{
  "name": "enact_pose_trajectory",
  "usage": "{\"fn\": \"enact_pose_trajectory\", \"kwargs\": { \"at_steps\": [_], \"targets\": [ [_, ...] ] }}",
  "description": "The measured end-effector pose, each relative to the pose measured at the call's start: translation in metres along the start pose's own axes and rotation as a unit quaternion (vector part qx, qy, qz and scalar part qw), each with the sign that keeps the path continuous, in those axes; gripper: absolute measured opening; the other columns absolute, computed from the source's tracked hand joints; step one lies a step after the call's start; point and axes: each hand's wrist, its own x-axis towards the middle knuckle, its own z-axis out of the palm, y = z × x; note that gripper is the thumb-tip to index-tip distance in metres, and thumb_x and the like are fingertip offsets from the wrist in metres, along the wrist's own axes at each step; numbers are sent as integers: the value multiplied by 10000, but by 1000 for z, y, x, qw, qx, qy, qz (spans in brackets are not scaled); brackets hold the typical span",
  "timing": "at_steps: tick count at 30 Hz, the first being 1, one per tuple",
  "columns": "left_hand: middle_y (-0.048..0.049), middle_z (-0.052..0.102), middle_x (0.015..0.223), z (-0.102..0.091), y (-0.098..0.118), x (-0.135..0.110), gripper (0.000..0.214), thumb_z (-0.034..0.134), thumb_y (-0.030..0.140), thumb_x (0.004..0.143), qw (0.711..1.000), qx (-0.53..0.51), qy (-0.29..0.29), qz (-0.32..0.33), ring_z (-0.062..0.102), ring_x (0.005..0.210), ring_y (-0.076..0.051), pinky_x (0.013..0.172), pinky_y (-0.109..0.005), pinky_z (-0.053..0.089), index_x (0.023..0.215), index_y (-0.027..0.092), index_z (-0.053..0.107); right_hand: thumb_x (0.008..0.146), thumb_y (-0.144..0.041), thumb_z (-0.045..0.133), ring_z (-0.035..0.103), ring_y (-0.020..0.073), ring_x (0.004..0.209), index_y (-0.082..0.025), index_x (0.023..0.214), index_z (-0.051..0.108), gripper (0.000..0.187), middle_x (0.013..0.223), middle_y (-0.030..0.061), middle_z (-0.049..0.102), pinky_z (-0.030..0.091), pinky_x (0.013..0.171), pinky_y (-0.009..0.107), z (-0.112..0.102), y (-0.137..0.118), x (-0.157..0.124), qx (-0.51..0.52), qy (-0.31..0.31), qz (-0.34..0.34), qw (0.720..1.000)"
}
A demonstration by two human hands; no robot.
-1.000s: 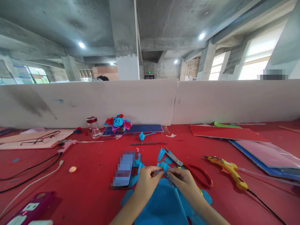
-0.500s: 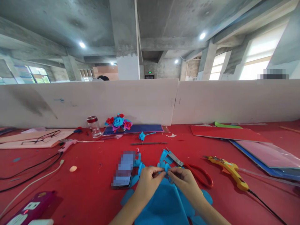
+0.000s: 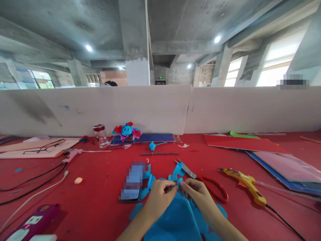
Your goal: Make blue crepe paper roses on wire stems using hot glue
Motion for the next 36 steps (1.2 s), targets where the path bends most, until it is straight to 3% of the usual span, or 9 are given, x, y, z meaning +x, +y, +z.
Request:
{"fn": "enact_pose_trajectory", "kwargs": {
  "at_steps": [5,10,15,23,27,32,36],
  "targets": [
    [47,328,498,-2,-3,2,300,490,332,767,999,-18,27,-28,280,500,-97,459,-220,218,569,137,604,662,-506,633,395,79,442,-152,587,572,368,473,-42,470,311,444,211,-1,1,1,-10,-3,-15,1000],
    [45,334,509,-1,-5,2,285,471,326,759,997,-50,31,-49,267,492,-96,452,-220,227,624,132,630,681,-426,643,461,96,491,-154,649,598,278,552,-14,550,357,475,216,-3,4,2,-41,-2,-36,999],
    [52,318,466,-2,-4,3,278,487,306,733,998,-8,26,-50,269,465,-91,442,-224,211,613,121,656,669,-440,641,488,112,515,-156,632,585,292,562,-6,554,378,487,223,0,1,-1,-51,-13,-40,998],
    [78,250,434,-4,-2,5,213,531,252,675,995,4,69,-78,218,443,-81,421,-221,177,646,103,680,715,-323,608,555,153,634,-163,699,591,161,669,22,599,445,581,250,3,7,-2,-93,-8,-107,990],
    [68,303,441,-3,-6,5,205,536,240,673,995,-2,59,-77,264,448,-87,430,-217,205,671,111,695,747,-338,589,572,166,656,-157,772,617,185,715,39,631,456,600,259,3,10,-3,-102,-20,-111,988],
    [0,532,535,-3,-7,4,260,523,303,731,997,-57,34,-45,389,503,-112,484,-218,304,728,120,708,781,-444,527,553,158,610,-156,733,652,317,644,33,623,451,568,250,3,2,-5,-98,-33,-88,991],
    [12,508,545,-3,-7,4,242,541,321,741,995,-85,41,-25,383,522,-108,503,-214,309,673,126,667,771,-468,526,482,131,550,-166,602,622,359,568,7,547,403,518,227,2,-5,-6,-121,1,-119,985]
  ]
}}
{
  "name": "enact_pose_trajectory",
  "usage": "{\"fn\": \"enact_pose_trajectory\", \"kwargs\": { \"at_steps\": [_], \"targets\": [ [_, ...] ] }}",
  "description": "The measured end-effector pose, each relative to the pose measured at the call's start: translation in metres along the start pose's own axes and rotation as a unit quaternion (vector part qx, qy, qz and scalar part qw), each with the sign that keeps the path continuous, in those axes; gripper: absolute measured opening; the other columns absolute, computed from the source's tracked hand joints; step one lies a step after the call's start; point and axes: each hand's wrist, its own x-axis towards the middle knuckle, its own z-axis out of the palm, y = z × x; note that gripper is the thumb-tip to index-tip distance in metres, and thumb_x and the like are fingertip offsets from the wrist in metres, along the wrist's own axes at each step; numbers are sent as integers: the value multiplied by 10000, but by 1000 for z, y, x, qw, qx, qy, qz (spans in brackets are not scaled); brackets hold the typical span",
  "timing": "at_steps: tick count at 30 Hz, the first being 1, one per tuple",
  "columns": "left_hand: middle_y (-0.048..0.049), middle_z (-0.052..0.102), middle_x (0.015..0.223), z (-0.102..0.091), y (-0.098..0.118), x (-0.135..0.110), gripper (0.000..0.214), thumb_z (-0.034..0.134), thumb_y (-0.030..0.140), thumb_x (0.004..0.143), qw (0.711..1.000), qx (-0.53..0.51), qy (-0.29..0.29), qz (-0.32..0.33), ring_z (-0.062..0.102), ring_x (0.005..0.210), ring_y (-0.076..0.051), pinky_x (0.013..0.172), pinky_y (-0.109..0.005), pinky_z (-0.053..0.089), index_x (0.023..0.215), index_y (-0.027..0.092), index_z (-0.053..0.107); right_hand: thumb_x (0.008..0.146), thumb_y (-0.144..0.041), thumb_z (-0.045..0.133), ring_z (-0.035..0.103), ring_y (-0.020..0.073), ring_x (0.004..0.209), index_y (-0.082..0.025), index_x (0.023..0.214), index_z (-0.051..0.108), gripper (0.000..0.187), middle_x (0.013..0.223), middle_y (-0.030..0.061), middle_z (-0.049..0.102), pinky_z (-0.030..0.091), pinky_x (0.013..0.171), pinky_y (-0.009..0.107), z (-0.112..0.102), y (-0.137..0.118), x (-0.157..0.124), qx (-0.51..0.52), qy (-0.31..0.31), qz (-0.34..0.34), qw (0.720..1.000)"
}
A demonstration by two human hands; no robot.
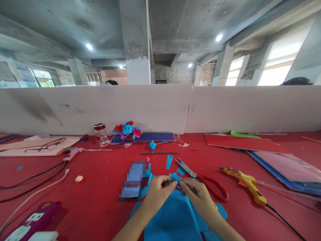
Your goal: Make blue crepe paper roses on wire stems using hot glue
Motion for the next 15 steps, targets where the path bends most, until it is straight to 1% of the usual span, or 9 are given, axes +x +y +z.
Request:
{"fn": "enact_pose_trajectory", "kwargs": {
  "at_steps": [2,4,8,15],
  "targets": [
    [34,451,543,0,0,0,252,534,345,757,1000,-25,-9,5,355,521,-98,498,-209,293,652,135,629,753,-456,557,443,117,520,-164,565,599,350,534,-8,501,371,490,219,-1,-2,0,3,8,2,1000],
    [47,413,556,0,0,-1,268,526,381,770,998,-59,-27,-9,331,514,-87,486,-203,279,656,147,587,748,-448,569,443,116,519,-162,569,602,339,520,-12,493,371,496,220,-3,-4,0,31,0,21,999],
    [66,364,546,0,4,-2,298,539,439,766,992,-95,-48,-62,283,477,-70,433,-192,214,649,167,506,748,-420,587,510,134,582,-168,598,645,299,569,5,563,420,578,232,-6,-6,-2,96,-21,45,994],
    [87,303,488,-1,5,-4,314,543,471,767,985,-143,-73,-66,204,399,-54,370,-208,133,663,182,476,714,-373,644,521,122,563,-182,630,690,214,565,-5,590,416,558,219,-7,-1,-1,137,-47,59,988]
  ]
}}
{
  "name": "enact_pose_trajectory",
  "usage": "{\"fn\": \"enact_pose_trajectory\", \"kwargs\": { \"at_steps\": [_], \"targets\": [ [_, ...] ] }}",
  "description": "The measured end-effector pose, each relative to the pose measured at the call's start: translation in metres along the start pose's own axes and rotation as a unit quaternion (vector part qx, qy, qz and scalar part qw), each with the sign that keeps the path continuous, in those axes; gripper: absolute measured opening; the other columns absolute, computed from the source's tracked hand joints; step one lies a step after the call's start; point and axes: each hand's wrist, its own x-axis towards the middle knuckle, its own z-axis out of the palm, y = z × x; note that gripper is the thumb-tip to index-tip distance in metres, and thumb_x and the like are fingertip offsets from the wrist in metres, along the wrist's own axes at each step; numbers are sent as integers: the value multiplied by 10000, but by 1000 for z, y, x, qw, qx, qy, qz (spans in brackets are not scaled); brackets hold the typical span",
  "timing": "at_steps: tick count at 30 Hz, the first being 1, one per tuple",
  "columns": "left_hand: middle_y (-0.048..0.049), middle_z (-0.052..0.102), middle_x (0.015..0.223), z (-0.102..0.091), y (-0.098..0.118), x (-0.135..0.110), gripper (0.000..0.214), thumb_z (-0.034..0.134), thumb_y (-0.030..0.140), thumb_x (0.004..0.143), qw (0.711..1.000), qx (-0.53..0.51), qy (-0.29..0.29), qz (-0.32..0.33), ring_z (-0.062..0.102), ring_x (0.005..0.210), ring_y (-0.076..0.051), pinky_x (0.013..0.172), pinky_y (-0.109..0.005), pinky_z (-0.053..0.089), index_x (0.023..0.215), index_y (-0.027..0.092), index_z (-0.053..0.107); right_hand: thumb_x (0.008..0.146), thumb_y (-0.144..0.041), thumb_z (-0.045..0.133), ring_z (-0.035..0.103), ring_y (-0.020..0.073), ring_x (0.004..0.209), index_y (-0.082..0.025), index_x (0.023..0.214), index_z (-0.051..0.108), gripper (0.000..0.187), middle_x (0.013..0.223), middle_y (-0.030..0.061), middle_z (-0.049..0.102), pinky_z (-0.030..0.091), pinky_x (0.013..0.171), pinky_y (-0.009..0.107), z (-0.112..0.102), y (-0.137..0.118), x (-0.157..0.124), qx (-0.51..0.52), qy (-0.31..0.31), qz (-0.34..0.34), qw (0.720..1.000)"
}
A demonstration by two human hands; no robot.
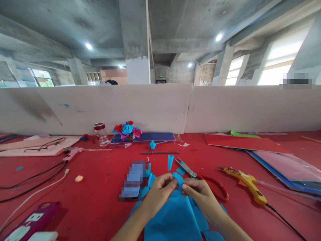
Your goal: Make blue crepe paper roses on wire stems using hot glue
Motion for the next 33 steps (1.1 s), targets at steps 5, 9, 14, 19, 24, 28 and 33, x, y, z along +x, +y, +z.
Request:
{"fn": "enact_pose_trajectory", "kwargs": {
  "at_steps": [5,9,14,19,24,28,33],
  "targets": [
    [99,255,464,0,-1,0,316,574,471,750,999,-31,-16,-17,173,387,-48,355,-203,99,669,183,471,680,-380,670,502,123,558,-173,607,696,221,549,-5,582,410,552,224,0,-4,0,-6,-17,2,1000],
    [99,262,465,0,-2,0,303,589,450,749,999,-43,-27,-12,178,385,-46,349,-201,105,670,178,482,634,-354,709,478,108,528,-168,556,686,203,524,-12,568,402,528,215,2,-8,0,27,-6,6,1000],
    [102,264,470,1,-1,1,318,617,443,727,998,-50,-35,-18,163,381,-37,350,-199,107,649,175,464,536,-297,774,473,96,491,-172,505,659,173,497,-27,551,404,498,208,4,-8,0,82,24,20,996],
    [98,287,481,2,0,-1,323,626,435,723,998,-47,-42,-21,174,386,-34,353,-197,115,637,173,458,496,-260,797,490,91,490,-181,550,663,165,546,-31,578,413,485,202,5,-5,0,114,47,23,992],
    [98,277,485,2,-1,-1,310,628,421,728,997,-56,-45,-16,172,389,-35,352,-197,115,644,172,464,510,-284,791,496,94,499,-176,577,659,183,556,-28,580,419,483,203,4,-2,0,109,44,14,993],
    [98,278,485,2,-2,-2,313,637,414,722,997,-52,-53,-11,175,390,-36,354,-196,126,636,174,456,521,-309,784,496,92,493,-174,594,652,202,569,-24,590,417,481,205,2,-1,1,108,41,9,993],
    [96,291,491,2,-3,-3,308,642,416,711,997,-48,-56,-11,191,387,-34,363,-199,130,644,172,468,533,-302,780,481,81,475,-173,597,624,212,546,-38,564,402,472,196,2,-1,1,106,35,6,994]
  ]
}}
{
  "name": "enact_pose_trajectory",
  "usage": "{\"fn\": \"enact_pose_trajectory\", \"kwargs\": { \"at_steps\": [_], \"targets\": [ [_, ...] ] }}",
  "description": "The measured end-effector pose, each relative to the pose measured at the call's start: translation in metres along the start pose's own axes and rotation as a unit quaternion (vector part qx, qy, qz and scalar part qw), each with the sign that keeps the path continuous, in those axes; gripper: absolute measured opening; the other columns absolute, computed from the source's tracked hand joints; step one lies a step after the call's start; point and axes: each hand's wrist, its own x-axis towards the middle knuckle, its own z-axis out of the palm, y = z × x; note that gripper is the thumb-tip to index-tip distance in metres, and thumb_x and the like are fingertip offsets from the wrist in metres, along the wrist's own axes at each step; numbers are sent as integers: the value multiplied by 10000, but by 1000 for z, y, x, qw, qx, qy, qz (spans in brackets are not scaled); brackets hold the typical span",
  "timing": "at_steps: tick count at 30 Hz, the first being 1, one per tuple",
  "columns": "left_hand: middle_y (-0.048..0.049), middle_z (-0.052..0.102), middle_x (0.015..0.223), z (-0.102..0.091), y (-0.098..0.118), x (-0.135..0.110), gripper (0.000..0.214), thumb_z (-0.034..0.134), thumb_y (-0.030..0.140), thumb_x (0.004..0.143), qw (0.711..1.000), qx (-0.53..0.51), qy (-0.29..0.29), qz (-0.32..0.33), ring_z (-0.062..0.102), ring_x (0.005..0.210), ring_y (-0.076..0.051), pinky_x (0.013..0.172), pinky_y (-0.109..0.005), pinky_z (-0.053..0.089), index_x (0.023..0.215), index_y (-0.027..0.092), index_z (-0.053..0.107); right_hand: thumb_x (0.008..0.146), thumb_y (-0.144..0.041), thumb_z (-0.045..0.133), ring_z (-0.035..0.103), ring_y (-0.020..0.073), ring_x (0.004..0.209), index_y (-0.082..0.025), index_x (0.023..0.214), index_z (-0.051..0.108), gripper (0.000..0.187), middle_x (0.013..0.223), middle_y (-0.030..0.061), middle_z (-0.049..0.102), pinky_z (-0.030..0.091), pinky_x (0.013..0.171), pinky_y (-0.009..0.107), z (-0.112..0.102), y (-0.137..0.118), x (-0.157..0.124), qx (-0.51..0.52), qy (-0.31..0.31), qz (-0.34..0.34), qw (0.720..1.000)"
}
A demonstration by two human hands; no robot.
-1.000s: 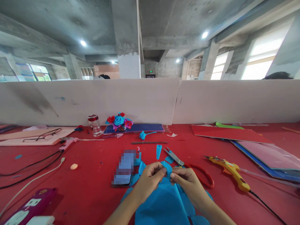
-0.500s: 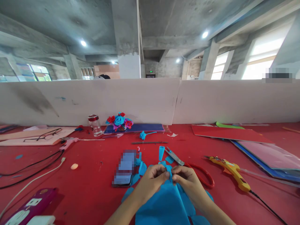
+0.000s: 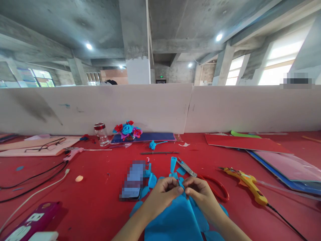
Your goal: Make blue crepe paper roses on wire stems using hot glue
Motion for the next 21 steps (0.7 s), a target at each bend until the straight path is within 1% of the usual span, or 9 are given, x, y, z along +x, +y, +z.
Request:
{"fn": "enact_pose_trajectory", "kwargs": {
  "at_steps": [6,9,11,14,16,18,21],
  "targets": [
    [75,416,550,1,1,0,272,686,385,660,1000,21,6,5,251,436,-38,412,-185,186,690,157,541,579,-304,754,473,75,477,-172,633,595,214,562,-43,540,386,458,188,1,-2,-2,-20,-15,-18,1000],
    [65,439,555,1,2,0,282,715,377,622,999,45,17,16,296,480,-58,444,-187,219,706,156,563,599,-298,744,474,75,489,-172,655,591,206,586,-40,539,391,462,186,1,-1,-3,-33,-9,-20,999],
    [64,417,542,0,4,-1,272,710,383,627,996,78,26,32,305,498,-69,455,-194,222,696,150,588,608,-299,739,474,74,495,-170,663,597,199,592,-36,541,392,465,184,1,-1,-4,-42,-4,-21,999],
    [57,368,520,0,6,-2,276,643,402,700,989,130,40,59,287,503,-78,458,-209,208,635,136,611,632,-337,718,471,76,477,-167,666,614,202,565,-31,540,391,458,190,2,-1,-4,-53,11,-23,998],
    [54,341,513,0,7,-3,303,584,400,751,986,146,43,70,266,502,-81,458,-219,197,620,129,618,649,-367,700,476,86,475,-163,678,634,217,538,-27,537,396,463,200,3,-2,-4,-64,26,-26,997],
    [55,312,510,-1,7,-3,316,545,387,779,985,151,39,72,243,497,-83,456,-227,183,602,131,598,657,-384,689,476,93,481,-159,684,651,230,515,-23,532,398,469,206,3,-4,-4,-80,37,-30,996],
    [61,273,519,-3,4,-2,328,515,376,793,986,146,43,73,216,495,-83,456,-233,175,554,152,505,659,-394,687,467,94,488,-159,675,661,237,522,-15,541,389,467,204,3,-4,-3,-101,45,-34,993]
  ]
}}
